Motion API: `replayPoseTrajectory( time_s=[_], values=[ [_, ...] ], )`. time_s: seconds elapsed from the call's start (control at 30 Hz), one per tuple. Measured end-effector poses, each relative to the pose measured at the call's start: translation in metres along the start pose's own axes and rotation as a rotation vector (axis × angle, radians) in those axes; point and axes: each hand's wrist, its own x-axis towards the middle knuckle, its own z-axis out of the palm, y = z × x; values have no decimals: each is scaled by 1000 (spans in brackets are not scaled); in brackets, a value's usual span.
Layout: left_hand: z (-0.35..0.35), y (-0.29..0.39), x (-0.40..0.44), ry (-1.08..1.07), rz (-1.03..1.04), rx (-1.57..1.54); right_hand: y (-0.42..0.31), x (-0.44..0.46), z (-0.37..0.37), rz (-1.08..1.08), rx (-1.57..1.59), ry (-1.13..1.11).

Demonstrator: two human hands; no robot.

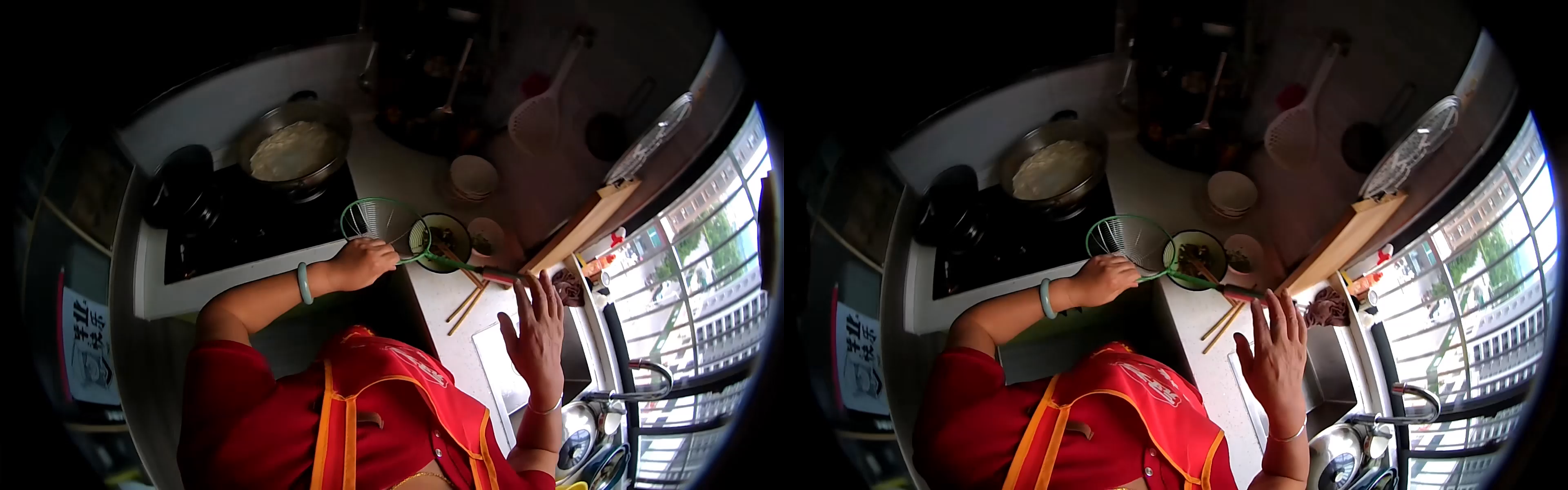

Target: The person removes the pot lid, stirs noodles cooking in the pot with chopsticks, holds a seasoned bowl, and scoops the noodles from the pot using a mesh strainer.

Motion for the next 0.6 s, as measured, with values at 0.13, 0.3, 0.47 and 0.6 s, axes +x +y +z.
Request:
replayPoseTrajectory(
  time_s=[0.13, 0.3, 0.47, 0.6],
  values=[
    [-9, 1, -44, -21, 55, 94, 17, -2, 56, -17, 101, -432],
    [-23, -18, -75, -84, 41, 190, -4, -1, 122, 330, 1130, -1129],
    [-52, -38, -90, 181, -169, 253, -65, 43, 123, 489, 1431, -1051],
    [-51, -45, -126, 378, -492, 195, -92, 96, 150, 312, 1328, -606]
  ],
)
